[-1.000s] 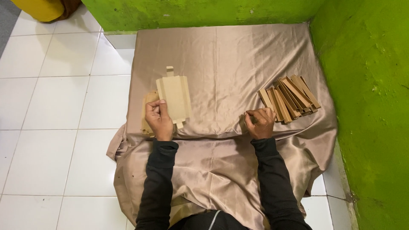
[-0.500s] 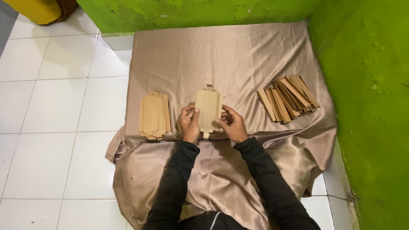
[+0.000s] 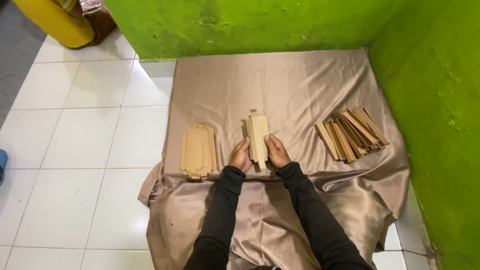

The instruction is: The person folds cardboard pieces by hand and stacks them on a fabric surface, then picks up a flat template to fold into a rectangular component.

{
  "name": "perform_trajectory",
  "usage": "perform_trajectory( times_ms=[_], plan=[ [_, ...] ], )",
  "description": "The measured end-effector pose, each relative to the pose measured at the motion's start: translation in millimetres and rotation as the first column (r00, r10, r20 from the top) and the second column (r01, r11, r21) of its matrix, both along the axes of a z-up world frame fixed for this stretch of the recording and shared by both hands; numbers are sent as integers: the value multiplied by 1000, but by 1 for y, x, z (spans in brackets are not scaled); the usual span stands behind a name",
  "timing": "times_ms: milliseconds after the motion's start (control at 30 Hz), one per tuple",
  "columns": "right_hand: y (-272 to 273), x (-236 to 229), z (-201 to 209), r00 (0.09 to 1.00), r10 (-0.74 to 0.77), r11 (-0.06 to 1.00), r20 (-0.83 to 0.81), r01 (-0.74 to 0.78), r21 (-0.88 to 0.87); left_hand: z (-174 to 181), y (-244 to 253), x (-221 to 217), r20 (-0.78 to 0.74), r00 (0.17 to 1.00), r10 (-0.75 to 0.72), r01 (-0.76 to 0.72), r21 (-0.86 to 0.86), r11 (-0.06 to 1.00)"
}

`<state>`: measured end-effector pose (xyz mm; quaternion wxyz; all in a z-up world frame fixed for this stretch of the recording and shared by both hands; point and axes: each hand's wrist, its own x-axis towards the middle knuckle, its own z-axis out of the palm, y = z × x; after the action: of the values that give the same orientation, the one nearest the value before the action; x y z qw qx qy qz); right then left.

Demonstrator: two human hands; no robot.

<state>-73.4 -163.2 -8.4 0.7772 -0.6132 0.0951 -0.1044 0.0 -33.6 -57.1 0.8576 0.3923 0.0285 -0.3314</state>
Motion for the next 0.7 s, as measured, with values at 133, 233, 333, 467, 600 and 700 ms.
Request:
perform_trajectory(
  times_ms=[133, 233, 333, 467, 600, 700],
  plan=[
    [16, 0, -4, 992, -109, 978, 61, 118, -169, 79, 5, -24, -1, 1000, -17, 17, 39, 999],
    [23, -1, -7, 979, -166, 966, 119, 186, -179, 33, 3, -11, 25, 1000, 14, -15, 33, 999],
    [20, 3, -15, 981, -175, 980, 79, 181, -80, 4, 3, 4, -22, 999, -24, 24, -30, 999],
    [22, 9, -6, 987, -149, 987, 63, 152, -48, 19, 5, 5, -20, 999, -50, 48, -106, 993],
    [11, 12, 2, 990, -132, 990, 56, 134, -38, 209, 38, -48, 20, 979, -202, 192, 244, 951],
    [4, -5, 28, 998, -49, 966, -29, 40, -256, 45, 10, -9, -93, 995, -43, 33, -107, 994]
  ],
)
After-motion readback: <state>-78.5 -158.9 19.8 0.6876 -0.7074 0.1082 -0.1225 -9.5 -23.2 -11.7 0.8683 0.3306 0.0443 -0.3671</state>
